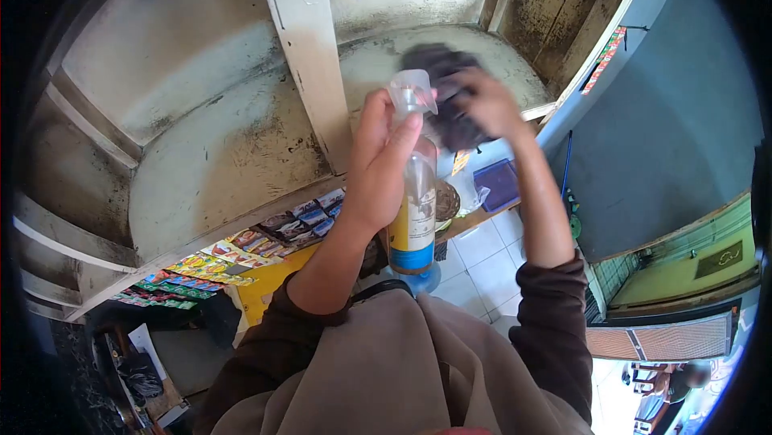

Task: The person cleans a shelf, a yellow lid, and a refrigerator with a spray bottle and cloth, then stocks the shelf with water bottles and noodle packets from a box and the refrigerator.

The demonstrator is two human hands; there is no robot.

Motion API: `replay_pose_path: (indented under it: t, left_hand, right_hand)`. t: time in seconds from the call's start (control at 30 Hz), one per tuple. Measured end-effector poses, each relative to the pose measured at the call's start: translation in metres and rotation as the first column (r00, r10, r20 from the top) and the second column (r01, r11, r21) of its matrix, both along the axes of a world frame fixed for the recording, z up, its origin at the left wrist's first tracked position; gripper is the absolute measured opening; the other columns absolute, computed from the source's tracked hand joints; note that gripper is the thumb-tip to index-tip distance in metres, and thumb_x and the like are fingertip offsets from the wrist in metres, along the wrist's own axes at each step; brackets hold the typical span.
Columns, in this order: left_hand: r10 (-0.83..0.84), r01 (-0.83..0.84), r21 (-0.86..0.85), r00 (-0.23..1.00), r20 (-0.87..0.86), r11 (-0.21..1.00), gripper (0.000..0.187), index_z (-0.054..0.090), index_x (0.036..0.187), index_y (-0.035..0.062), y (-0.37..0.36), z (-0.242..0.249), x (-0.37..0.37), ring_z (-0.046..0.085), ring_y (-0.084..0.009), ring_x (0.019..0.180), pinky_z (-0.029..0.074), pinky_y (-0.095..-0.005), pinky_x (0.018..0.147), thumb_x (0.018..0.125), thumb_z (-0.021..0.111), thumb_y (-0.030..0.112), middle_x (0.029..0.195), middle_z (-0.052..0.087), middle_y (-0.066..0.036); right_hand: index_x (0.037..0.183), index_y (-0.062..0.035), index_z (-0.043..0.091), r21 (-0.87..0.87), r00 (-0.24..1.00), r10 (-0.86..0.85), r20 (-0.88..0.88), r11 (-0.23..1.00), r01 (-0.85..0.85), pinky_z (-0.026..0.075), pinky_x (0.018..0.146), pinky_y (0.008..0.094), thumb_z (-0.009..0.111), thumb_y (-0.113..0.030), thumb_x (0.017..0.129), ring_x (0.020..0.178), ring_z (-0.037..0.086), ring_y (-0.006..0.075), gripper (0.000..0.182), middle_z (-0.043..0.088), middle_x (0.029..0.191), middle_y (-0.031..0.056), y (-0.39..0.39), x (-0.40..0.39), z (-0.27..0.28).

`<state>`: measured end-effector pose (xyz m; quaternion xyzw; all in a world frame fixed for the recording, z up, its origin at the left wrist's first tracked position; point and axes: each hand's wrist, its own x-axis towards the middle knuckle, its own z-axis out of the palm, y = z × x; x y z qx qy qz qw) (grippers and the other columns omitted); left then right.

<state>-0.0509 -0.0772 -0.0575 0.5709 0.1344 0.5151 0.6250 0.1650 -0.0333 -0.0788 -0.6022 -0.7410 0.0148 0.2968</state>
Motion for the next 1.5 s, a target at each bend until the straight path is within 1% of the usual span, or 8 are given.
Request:
replay_pose_path:
  t: [0.2, 0.37, 0.47, 0.6, 0.87, 1.2, 1.27, 1.5]
  left_hand:
    - [0.070, -0.069, 0.011, 0.997, -0.039, 0.998, 0.020, 0.041, 0.103, 0.0020, 0.003, -0.014, -0.003, 0.049, -0.0110, 0.075, 0.043, -0.0246, 0.066, 0.087, 0.041, 0.013, 0.108, 0.051, -0.011]
    - [0.098, -0.098, 0.018, 0.995, 0.020, 0.995, 0.022, 0.041, 0.105, 0.0031, 0.000, -0.005, -0.003, 0.046, -0.0104, 0.086, 0.043, -0.0239, 0.069, 0.088, 0.043, 0.018, 0.109, 0.050, -0.009]
    - [0.091, -0.092, 0.019, 0.995, 0.041, 0.996, 0.025, 0.041, 0.107, 0.0036, -0.002, -0.001, 0.000, 0.045, -0.0106, 0.091, 0.044, -0.0241, 0.070, 0.088, 0.043, 0.020, 0.111, 0.048, -0.010]
    - [0.032, -0.035, 0.062, 0.998, 0.048, 0.997, 0.025, 0.039, 0.108, 0.0035, -0.010, -0.002, 0.000, 0.047, -0.0111, 0.088, 0.044, -0.0247, 0.067, 0.088, 0.042, 0.019, 0.112, 0.047, -0.011]
    - [0.084, -0.084, 0.039, 0.996, -0.015, 0.996, 0.024, 0.039, 0.108, 0.0037, -0.018, -0.014, -0.027, 0.048, -0.0098, 0.077, 0.043, -0.0238, 0.066, 0.089, 0.041, 0.017, 0.110, 0.048, -0.012]
    - [0.073, -0.073, 0.000, 0.997, 0.025, 0.997, 0.022, 0.041, 0.105, 0.0042, -0.014, -0.013, -0.001, 0.049, -0.0098, 0.077, 0.044, -0.0233, 0.064, 0.089, 0.042, 0.018, 0.109, 0.049, -0.011]
    - [0.079, -0.080, 0.026, 0.997, 0.022, 0.996, 0.021, 0.041, 0.104, 0.0041, -0.007, -0.015, 0.007, 0.049, -0.0099, 0.076, 0.044, -0.0231, 0.063, 0.088, 0.043, 0.018, 0.108, 0.049, -0.011]
    - [0.147, -0.146, 0.023, 0.988, -0.052, 0.989, 0.025, 0.041, 0.107, 0.0043, 0.006, -0.019, 0.018, 0.052, -0.0117, 0.073, 0.045, -0.0238, 0.062, 0.087, 0.043, 0.019, 0.109, 0.051, -0.011]
  right_hand:
    - [0.116, -0.0163, 0.051, -0.178, 0.683, -0.652, 0.329, 0.668, 0.723, 0.039, 0.088, 0.0382, 0.038, -0.051, 0.076, 0.104, 0.050, 0.0324, 0.055, 0.047, 0.118, 0.0165, 0.045, 0.058, 0.011]
    - [0.115, -0.0153, 0.050, -0.035, 0.926, -0.035, 0.376, 0.998, 0.052, 0.036, 0.091, 0.0372, 0.048, -0.044, 0.075, 0.111, 0.043, 0.0304, 0.050, 0.048, 0.117, 0.0175, 0.042, -0.063, 0.006]
    - [0.104, -0.0117, 0.054, -0.096, 0.867, 0.008, -0.498, 0.993, -0.064, 0.044, 0.079, 0.0350, 0.051, -0.036, 0.075, 0.095, 0.053, 0.0311, 0.038, 0.056, 0.101, 0.0161, 0.022, -0.103, -0.026]
    - [0.101, -0.0106, 0.056, 0.000, 0.952, 0.262, -0.159, 0.964, -0.265, 0.044, 0.079, 0.0345, 0.052, -0.032, 0.073, 0.090, 0.054, 0.0309, 0.036, 0.057, 0.094, 0.0154, 0.011, -0.069, -0.013]
    - [0.122, -0.0190, 0.045, -0.185, 0.765, -0.625, 0.156, 0.742, 0.644, 0.031, 0.096, 0.0395, 0.041, -0.054, 0.074, 0.117, 0.037, 0.0318, 0.060, 0.036, 0.129, 0.0169, 0.081, 0.071, 0.005]
    - [0.114, -0.0172, 0.051, -0.015, 0.848, 0.277, 0.452, 0.953, -0.303, 0.039, 0.087, 0.0366, 0.055, -0.032, 0.069, 0.107, 0.047, 0.0294, 0.048, 0.050, 0.115, 0.0122, 0.017, -0.079, 0.015]
    - [0.107, -0.0125, 0.054, -0.291, 0.973, 0.199, -0.120, 0.929, -0.226, 0.041, 0.082, 0.0374, 0.058, -0.020, 0.066, 0.100, 0.050, 0.0308, 0.042, 0.053, 0.109, 0.0129, -0.020, -0.075, 0.023]
    - [0.099, -0.0076, 0.061, 0.396, 0.926, -0.160, -0.341, 0.869, 0.296, 0.042, 0.080, 0.0329, 0.047, -0.008, 0.068, 0.089, 0.055, 0.0285, 0.033, 0.057, 0.094, 0.0153, -0.071, 0.038, 0.000]
